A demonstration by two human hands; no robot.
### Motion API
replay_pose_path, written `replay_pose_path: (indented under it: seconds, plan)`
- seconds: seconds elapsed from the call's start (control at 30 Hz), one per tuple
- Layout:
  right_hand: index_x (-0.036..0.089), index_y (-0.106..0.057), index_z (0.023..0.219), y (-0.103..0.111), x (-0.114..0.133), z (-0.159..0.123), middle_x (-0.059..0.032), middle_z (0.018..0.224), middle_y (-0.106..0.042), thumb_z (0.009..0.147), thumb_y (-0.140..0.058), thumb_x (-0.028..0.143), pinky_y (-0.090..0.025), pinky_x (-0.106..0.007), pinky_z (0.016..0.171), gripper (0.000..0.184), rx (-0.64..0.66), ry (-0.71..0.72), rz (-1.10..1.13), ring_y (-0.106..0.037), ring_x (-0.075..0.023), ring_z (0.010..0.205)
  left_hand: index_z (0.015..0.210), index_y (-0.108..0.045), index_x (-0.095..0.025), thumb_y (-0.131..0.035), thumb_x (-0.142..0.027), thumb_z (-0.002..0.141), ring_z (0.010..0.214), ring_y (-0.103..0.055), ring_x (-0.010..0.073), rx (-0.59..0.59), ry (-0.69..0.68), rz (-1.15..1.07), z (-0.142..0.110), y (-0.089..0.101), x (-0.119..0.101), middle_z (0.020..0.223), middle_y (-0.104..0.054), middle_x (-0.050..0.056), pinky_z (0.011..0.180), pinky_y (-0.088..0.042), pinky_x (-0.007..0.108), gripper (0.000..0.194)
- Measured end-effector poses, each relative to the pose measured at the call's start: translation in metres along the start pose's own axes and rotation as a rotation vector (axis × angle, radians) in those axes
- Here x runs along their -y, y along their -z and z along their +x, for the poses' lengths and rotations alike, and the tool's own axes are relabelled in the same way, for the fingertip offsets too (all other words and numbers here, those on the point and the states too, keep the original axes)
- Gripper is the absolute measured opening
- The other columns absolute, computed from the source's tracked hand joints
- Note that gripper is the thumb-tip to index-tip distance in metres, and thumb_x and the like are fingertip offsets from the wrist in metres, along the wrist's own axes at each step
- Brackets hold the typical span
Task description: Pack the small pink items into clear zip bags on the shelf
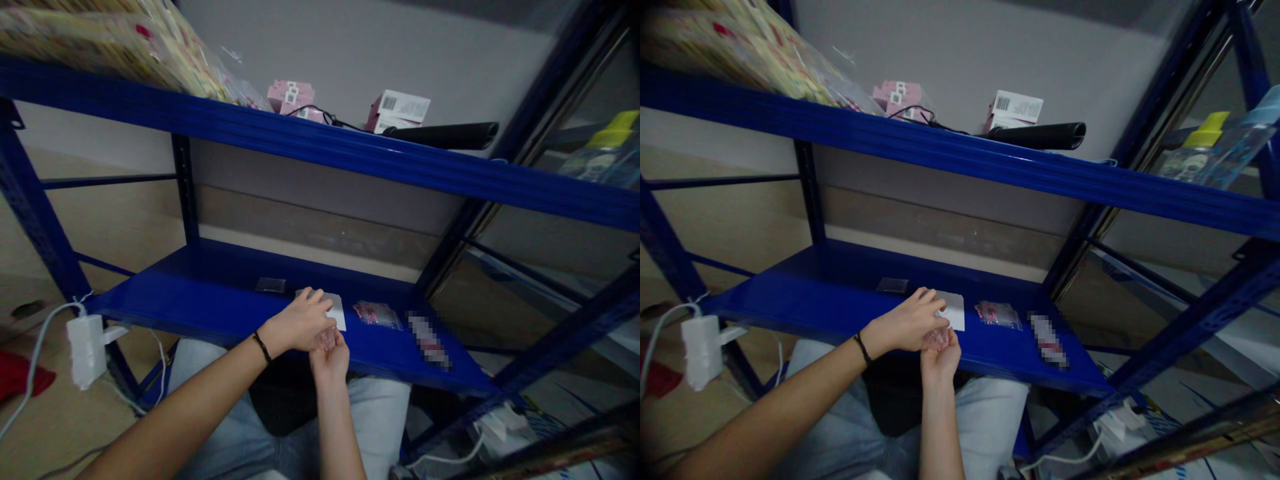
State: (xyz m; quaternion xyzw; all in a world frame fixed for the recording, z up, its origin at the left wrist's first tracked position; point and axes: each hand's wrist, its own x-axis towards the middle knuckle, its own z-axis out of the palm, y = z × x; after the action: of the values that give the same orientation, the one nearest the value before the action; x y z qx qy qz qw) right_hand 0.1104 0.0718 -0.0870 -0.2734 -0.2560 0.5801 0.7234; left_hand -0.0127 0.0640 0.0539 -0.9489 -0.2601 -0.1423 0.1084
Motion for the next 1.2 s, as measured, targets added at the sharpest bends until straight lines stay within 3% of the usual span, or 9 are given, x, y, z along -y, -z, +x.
replay_pose_path:
  seconds: [0.1,0.27,0.4,0.5,0.63,0.77,0.87,1.03,1.2]
  plan:
    - [0.019,-0.060,0.087,-0.003,-0.006,0.005,-0.0031,0.080,-0.071,0.084,-0.044,0.022,-0.060,-0.033,0.079,0.017,-0.167,-0.111,0.281,-0.071,-0.0161,0.081,0.108,-0.068,-0.025,-0.070,-0.030,0.078,0.106,-0.046,0.0303,-0.023,0.026,-0.053,-0.006,-0.004,0.009,0.114,-0.059,0.009,0.094,-0.036,0.044,0.031]
    - [0.018,-0.059,0.095,-0.001,0.009,0.038,-0.0076,0.091,-0.070,0.086,-0.033,0.014,-0.061,-0.032,0.082,0.027,-0.300,-0.129,0.279,-0.071,-0.0153,0.090,0.123,-0.062,-0.029,-0.077,-0.043,0.074,0.112,-0.046,0.0280,-0.158,0.206,-0.374,-0.031,-0.022,0.050,0.125,-0.056,0.006,0.099,-0.039,0.042,0.053]
    - [0.021,-0.053,0.083,0.002,0.041,0.090,-0.0021,0.073,-0.063,0.088,-0.022,0.010,-0.061,-0.026,0.076,0.034,-0.336,0.015,-0.229,-0.069,-0.0109,0.074,0.123,-0.063,-0.025,-0.073,-0.047,0.076,0.114,-0.051,0.0280,-0.290,0.540,-0.628,-0.067,-0.049,0.108,0.120,-0.061,0.007,0.103,-0.039,0.044,0.053]
    - [0.021,-0.051,0.075,-0.002,0.055,0.125,0.0006,0.060,-0.057,0.092,-0.029,0.015,-0.059,-0.023,0.061,0.028,-0.281,-0.014,-0.494,-0.063,-0.0112,0.058,0.126,-0.061,-0.021,-0.068,-0.049,0.078,0.118,-0.053,0.0286,-0.358,0.719,-0.658,-0.083,-0.067,0.147,0.124,-0.062,0.009,0.105,-0.038,0.043,0.056]
    - [0.018,-0.054,0.062,-0.010,0.051,0.150,-0.0022,0.056,-0.058,0.087,-0.051,0.021,-0.051,-0.024,0.052,0.026,-0.167,-0.098,-0.813,-0.059,-0.0137,0.052,0.130,-0.058,-0.026,-0.067,-0.054,0.078,0.131,-0.043,0.0313,-0.230,0.785,-0.408,-0.073,-0.089,0.176,0.136,-0.056,0.008,0.110,-0.031,0.044,0.060]
    - [0.018,-0.056,0.057,-0.014,0.037,0.151,-0.0085,0.068,-0.066,0.082,-0.062,0.023,-0.049,-0.029,0.073,0.026,-0.109,-0.046,-1.152,-0.067,-0.0241,0.085,0.142,-0.048,-0.028,-0.062,-0.062,0.078,0.144,-0.024,0.0368,0.047,0.726,-0.265,-0.048,-0.113,0.182,0.154,-0.039,0.009,0.115,-0.017,0.053,0.073]
    - [0.017,-0.064,0.069,-0.014,0.026,0.141,-0.0135,0.088,-0.070,0.084,-0.060,0.026,-0.045,-0.034,0.086,0.018,-0.083,0.013,-1.360,-0.063,-0.0293,0.104,0.147,-0.041,-0.023,-0.050,-0.069,0.083,0.146,-0.021,0.0349,0.153,0.658,-0.304,-0.040,-0.130,0.177,0.156,-0.036,0.012,0.115,-0.016,0.053,0.079]
    - [0.015,-0.065,0.102,-0.014,0.011,0.122,-0.0138,0.101,-0.068,0.094,-0.043,0.026,-0.045,-0.032,0.078,0.026,0.088,0.348,-2.050,-0.066,-0.0249,0.092,0.152,-0.031,-0.017,-0.031,-0.070,0.090,0.148,-0.017,0.0340,0.247,0.594,-0.252,-0.042,-0.146,0.165,0.158,-0.028,0.015,0.116,-0.012,0.054,0.082]
    - [0.014,-0.063,0.103,-0.013,0.010,0.118,-0.0126,0.101,-0.067,0.093,-0.043,0.023,-0.044,-0.029,0.074,0.024,0.155,0.467,-2.178,-0.065,-0.0222,0.087,0.153,-0.028,-0.017,-0.024,-0.068,0.093,0.148,-0.017,0.0334,0.256,0.594,-0.202,-0.044,-0.150,0.160,0.160,-0.026,0.012,0.116,-0.012,0.053,0.079]
